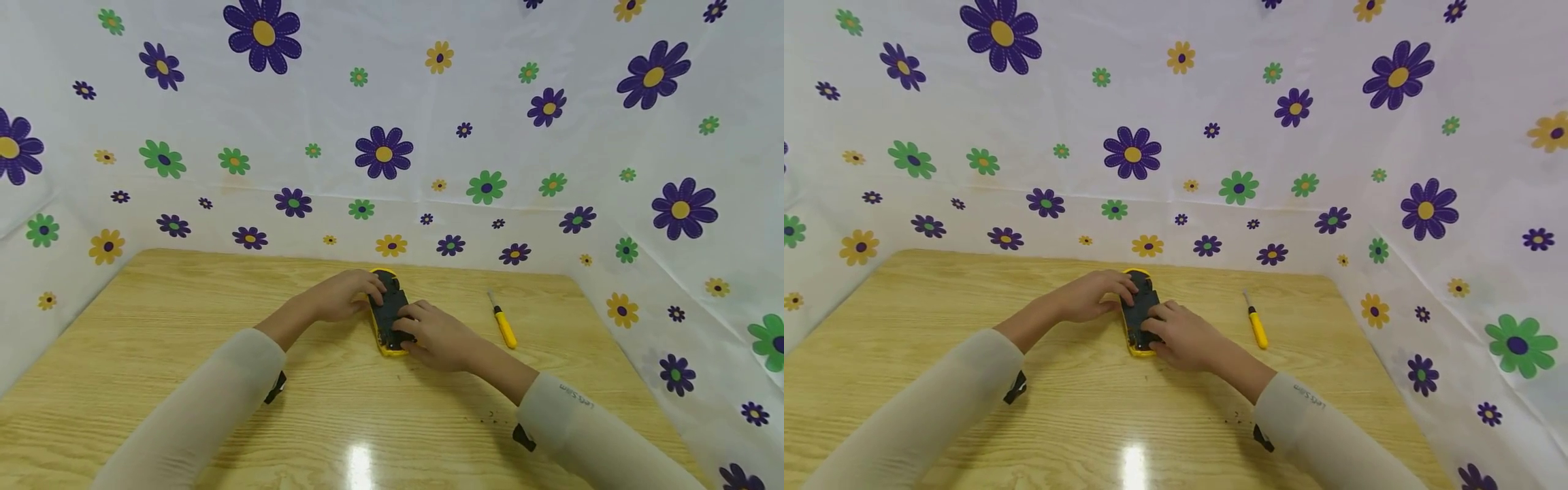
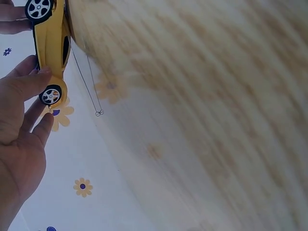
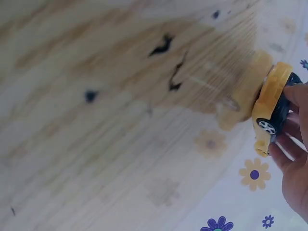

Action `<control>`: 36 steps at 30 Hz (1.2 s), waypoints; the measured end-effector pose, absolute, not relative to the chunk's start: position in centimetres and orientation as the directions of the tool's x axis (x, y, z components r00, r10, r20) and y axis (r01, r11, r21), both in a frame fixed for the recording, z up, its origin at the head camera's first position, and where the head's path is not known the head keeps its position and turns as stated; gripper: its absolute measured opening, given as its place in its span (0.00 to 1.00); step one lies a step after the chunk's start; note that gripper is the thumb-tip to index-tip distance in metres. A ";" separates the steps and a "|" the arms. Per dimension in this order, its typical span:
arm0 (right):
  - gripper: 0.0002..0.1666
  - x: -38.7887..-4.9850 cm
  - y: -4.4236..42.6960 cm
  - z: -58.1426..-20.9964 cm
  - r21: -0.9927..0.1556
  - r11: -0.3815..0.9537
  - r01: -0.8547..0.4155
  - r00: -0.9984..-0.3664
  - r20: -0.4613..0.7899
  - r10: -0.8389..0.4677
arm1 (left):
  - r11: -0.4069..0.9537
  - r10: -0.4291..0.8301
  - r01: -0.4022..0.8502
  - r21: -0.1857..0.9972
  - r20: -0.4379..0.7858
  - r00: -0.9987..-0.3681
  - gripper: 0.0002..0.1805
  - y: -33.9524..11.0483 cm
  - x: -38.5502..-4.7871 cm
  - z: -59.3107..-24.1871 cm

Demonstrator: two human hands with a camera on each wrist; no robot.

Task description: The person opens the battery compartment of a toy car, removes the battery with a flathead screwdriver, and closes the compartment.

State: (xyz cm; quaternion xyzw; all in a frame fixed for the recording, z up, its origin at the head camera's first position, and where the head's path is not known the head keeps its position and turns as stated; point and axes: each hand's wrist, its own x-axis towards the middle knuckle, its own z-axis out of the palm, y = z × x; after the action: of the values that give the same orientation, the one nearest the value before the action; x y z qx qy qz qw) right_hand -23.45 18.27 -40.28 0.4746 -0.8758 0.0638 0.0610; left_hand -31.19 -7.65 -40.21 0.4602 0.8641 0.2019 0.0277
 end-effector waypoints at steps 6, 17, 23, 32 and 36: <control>0.16 -23.7 18.2 -40.4 -0.037 0.518 -0.855 -0.514 0.191 -0.836 | 0.502 0.809 0.793 0.345 0.136 -0.571 0.12 -7.4 -31.2 -40.0; 0.14 -23.7 17.2 -41.0 0.046 0.512 -0.857 -0.484 0.265 -0.834 | 0.506 0.806 0.802 0.317 0.156 -0.571 0.11 -7.1 -31.3 -40.0; 0.15 -23.6 17.3 -41.2 0.042 0.522 -0.852 -0.495 0.263 -0.828 | 0.525 0.796 0.796 0.302 0.158 -0.585 0.11 -7.1 -31.2 -40.3; 0.13 -23.4 17.3 -41.2 0.040 0.514 -0.857 -0.485 0.278 -0.829 | 0.594 0.723 0.738 0.319 0.192 -0.664 0.10 -7.3 -30.1 -40.0; 0.13 -23.4 17.3 -41.2 0.041 0.517 -0.855 -0.489 0.269 -0.830 | 0.627 0.644 0.679 0.382 0.236 -0.728 0.09 -7.3 -29.7 -40.1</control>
State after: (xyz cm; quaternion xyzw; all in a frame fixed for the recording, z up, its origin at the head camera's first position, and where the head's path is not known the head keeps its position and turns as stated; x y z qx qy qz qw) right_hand -23.40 17.27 -41.25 0.4888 -0.8616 0.0492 0.1282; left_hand -29.69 -7.27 -40.12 0.3671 0.9012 0.2273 -0.0383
